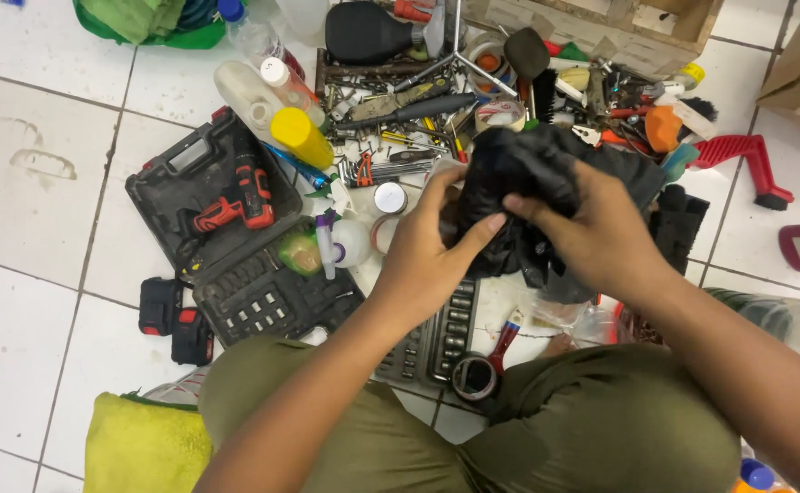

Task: The person sits on a tiled floor and organizes various items into a clear plastic container. They fold black gloves and place them inside, followed by several rolls of tape. The surrounding area is cluttered with tools, bottles, and other supplies.

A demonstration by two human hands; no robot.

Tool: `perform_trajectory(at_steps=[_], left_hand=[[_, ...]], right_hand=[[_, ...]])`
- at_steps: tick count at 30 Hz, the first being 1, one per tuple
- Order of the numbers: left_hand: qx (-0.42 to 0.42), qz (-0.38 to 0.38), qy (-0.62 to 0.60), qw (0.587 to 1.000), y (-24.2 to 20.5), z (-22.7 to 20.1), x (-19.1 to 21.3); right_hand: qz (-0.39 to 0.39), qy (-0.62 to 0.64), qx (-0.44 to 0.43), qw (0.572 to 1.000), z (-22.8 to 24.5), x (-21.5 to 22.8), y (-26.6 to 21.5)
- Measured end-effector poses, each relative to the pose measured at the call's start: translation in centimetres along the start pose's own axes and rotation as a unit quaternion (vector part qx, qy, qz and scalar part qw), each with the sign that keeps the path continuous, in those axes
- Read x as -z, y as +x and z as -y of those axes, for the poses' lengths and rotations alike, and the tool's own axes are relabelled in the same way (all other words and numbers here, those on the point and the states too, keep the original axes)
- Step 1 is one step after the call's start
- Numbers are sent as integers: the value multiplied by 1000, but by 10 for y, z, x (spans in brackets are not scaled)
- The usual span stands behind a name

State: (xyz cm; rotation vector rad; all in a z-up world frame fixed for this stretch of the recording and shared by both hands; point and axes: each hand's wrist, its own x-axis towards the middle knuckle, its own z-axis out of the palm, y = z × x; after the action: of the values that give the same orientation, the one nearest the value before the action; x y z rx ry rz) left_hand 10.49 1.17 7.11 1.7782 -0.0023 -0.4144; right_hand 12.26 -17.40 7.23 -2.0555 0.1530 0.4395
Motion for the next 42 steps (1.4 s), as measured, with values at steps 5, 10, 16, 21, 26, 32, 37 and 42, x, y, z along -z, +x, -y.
perform_trajectory(at_steps=[5, 10, 16, 21, 26, 32, 37, 42], left_hand=[[15, 20, 141, 990, -3, 33, -1], [-16, 46, 227, 973, 35, 90, 7], [-102, 114, 511, 846, 45, 168, 2], [-179, 100, 612, 764, 35, 194, -5], [-277, 26, 659, 699, 48, 209, -5], [-357, 0, 673, 648, 51, 220, -5], [-370, 3, 649, 665, 54, 222, -8], [-347, 16, 691, 634, 53, 220, -8]], right_hand=[[46, -45, 123, 990, -25, -22, 12], [60, -66, 240, 967, -71, -54, 46], [-69, -86, 275, 955, -152, -115, 98], [-12, -198, 114, 974, -201, -129, 132], [28, -206, 48, 977, -198, -144, 135], [29, -153, 68, 986, -181, -135, 120], [-30, -136, 83, 987, -176, -140, 111], [185, -178, 47, 965, -212, -129, 127]])
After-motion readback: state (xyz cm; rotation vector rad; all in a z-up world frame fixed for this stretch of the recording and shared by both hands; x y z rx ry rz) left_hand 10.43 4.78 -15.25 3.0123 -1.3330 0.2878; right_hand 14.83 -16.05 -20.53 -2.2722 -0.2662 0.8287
